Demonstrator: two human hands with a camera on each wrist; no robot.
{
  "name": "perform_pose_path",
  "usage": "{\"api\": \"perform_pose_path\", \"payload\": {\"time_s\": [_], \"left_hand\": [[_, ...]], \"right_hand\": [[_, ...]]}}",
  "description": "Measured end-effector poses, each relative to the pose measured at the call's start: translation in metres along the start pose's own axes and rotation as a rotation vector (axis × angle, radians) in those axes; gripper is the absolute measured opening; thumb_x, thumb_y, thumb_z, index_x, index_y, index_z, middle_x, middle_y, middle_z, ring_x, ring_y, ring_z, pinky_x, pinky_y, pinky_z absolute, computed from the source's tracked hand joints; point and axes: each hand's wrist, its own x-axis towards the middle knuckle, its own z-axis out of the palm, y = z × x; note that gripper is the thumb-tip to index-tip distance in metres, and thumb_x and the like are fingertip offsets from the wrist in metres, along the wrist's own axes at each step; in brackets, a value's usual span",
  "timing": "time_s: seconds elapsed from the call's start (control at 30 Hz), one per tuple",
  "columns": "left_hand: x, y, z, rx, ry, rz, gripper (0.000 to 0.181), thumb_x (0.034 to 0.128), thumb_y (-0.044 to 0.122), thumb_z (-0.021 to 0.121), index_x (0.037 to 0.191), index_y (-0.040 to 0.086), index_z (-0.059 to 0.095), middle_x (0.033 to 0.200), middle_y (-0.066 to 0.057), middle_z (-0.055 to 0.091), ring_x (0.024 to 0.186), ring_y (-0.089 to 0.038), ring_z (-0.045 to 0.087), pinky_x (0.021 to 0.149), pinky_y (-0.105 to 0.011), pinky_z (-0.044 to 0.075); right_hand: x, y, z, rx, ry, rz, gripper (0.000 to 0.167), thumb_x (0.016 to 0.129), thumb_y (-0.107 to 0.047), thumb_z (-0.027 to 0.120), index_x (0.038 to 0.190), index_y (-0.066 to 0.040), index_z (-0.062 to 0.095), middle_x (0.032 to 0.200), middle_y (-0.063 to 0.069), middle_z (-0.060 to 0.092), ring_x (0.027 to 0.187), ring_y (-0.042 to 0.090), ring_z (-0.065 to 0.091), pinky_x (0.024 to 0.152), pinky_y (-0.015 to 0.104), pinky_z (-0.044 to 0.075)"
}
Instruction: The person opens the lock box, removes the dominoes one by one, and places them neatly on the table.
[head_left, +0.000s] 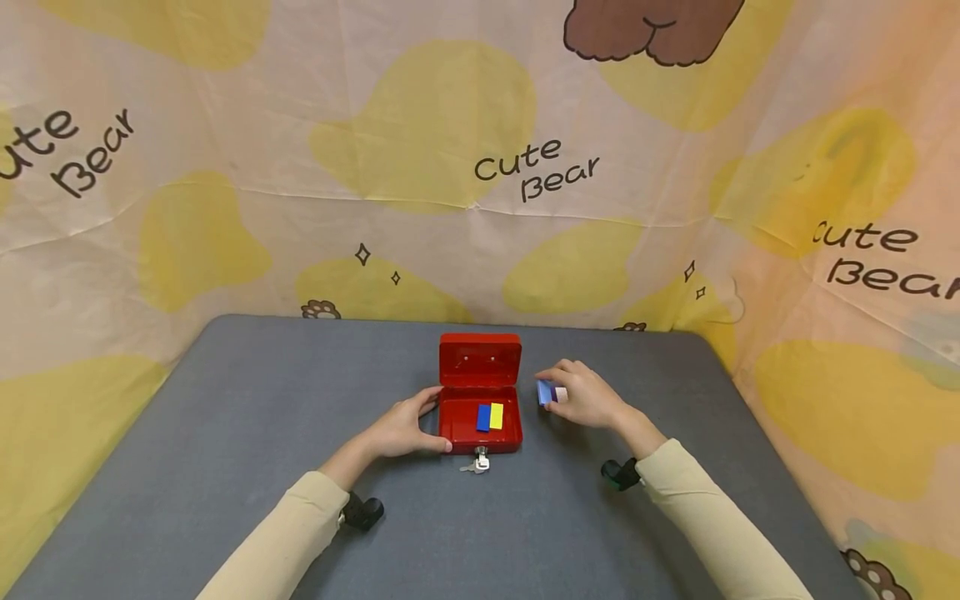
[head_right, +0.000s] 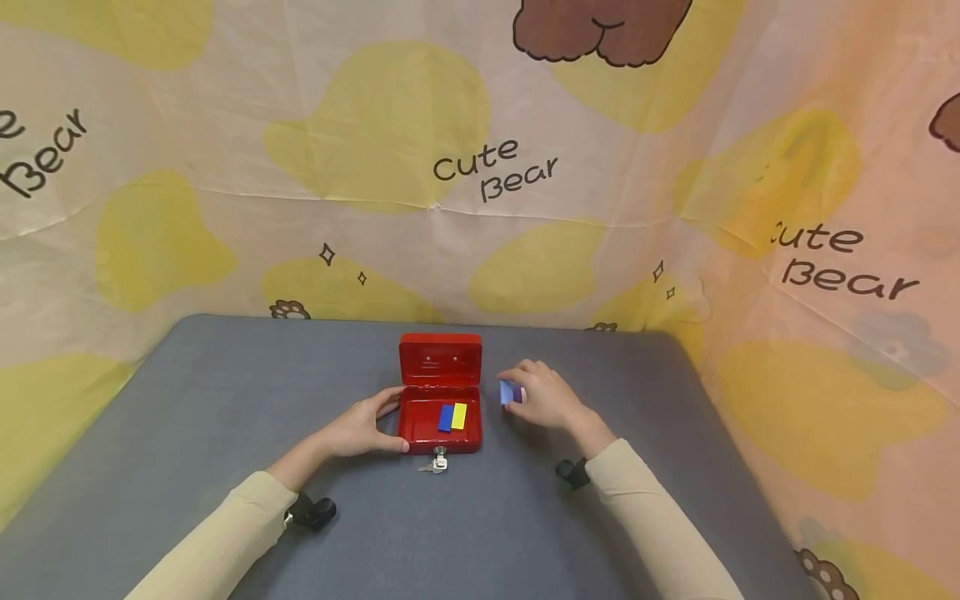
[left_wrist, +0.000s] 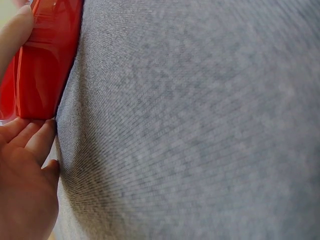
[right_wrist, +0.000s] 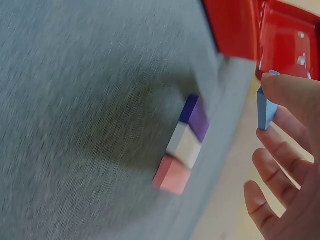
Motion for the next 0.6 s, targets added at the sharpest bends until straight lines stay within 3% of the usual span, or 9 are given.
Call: {"api": "perform_pose_path", "payload": {"time_s": [0.4,0.6], "left_hand": [[0.001,0.0,0.0,0.001,0.001,-0.002,0.096,0.065,0.036,0.082,0.141,0.006,0.032,0.143,-0.009,0.04,0.129,-0.024,0.042,0.103,-0.044,0.036],[0.001,0.0,0.0,0.022,0.004,0.015,0.096,0.0653,0.037,0.082,0.141,0.005,0.032,0.143,-0.011,0.04,0.128,-0.026,0.043,0.102,-0.045,0.037]], "right_hand": [[-0.012,0.027,-0.004,-0.036,0.035,-0.017,0.041,0.078,-0.014,0.07,0.117,-0.005,0.062,0.104,0.01,0.06,0.084,0.023,0.05,0.067,0.034,0.041],[-0.017,0.039,-0.002,-0.052,0.023,0.028,0.043,0.077,-0.015,0.071,0.118,-0.007,0.062,0.107,0.011,0.059,0.091,0.027,0.053,0.074,0.044,0.045]]}}
